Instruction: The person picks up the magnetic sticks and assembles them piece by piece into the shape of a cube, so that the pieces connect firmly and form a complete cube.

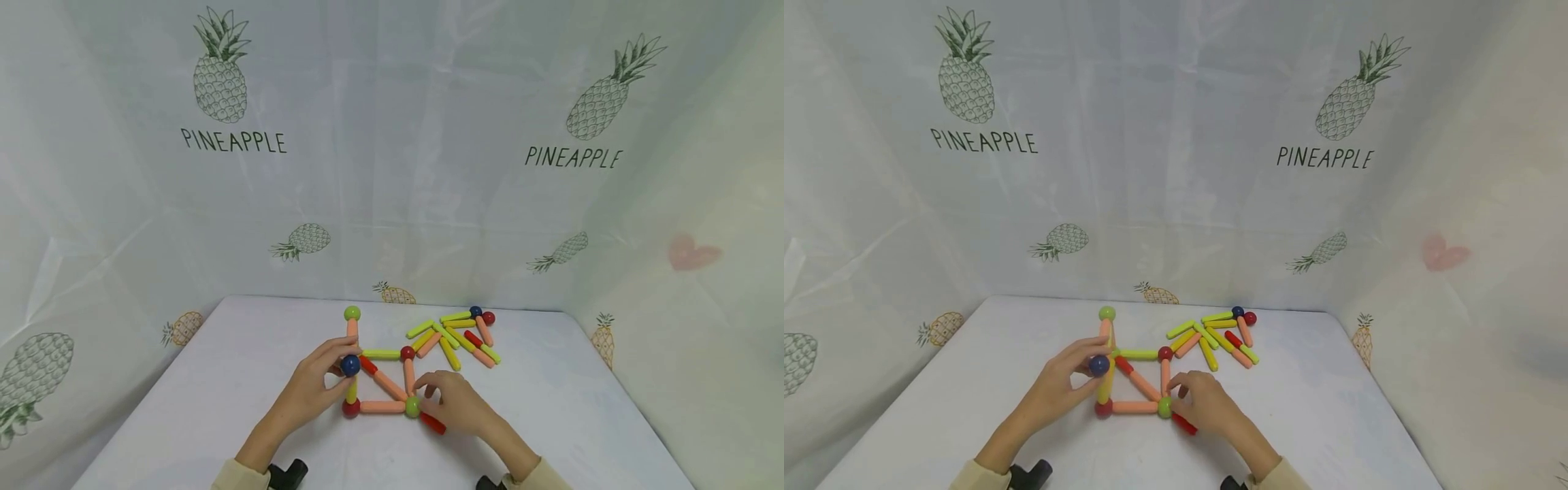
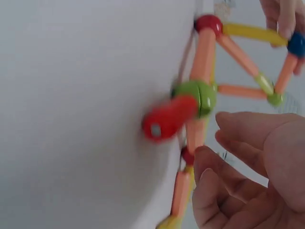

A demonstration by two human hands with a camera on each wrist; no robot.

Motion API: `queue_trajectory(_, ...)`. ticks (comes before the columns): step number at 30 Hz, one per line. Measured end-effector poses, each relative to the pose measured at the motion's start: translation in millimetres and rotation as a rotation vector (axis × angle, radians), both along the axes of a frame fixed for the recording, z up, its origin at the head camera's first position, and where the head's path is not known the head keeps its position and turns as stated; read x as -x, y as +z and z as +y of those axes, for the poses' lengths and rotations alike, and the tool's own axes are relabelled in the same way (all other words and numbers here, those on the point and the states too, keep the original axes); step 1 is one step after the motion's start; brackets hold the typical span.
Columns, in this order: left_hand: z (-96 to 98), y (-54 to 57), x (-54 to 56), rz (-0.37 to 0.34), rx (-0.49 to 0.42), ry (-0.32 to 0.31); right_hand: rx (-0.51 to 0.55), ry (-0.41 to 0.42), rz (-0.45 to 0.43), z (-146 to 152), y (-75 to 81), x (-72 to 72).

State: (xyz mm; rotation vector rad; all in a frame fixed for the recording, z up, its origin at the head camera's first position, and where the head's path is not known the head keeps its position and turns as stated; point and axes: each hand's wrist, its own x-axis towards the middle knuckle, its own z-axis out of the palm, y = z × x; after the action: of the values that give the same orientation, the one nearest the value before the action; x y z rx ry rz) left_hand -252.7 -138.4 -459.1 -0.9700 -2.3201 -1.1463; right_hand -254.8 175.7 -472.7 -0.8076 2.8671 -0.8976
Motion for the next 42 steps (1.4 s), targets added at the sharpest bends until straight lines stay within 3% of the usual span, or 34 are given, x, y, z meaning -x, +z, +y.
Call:
queue_trajectory(6,-1.2,0.9,-2.5,-0.010,-0.006,0.018,-0.027,-0.240,0.134,25,4.0,28.5)
queue_trajectory(10,-1.2,0.9,-4.3,-0.032,-0.011,0.022,-0.064,-0.354,0.141,33,-0.9,46.8)
queue_trajectory(16,0.4,0.9,-5.0,0.005,0.007,0.007,-0.087,-0.396,0.077,40,-11.6,62.7)
queue_trajectory(21,2.5,2.9,-4.4,0.042,0.046,-0.008,-0.106,-0.412,0.042,47,-13.1,63.6)
queue_trajectory(26,3.2,4.7,-4.2,0.048,0.068,-0.003,-0.093,-0.377,0.077,54,-6.7,56.2)
queue_trajectory(33,3.4,4.5,-4.2,0.053,0.068,-0.002,-0.014,-0.220,0.143,55,12.7,37.2)
queue_trajectory(42,2.4,5.4,-3.9,0.069,0.067,0.012,0.060,0.011,0.230,16,52.5,0.4)
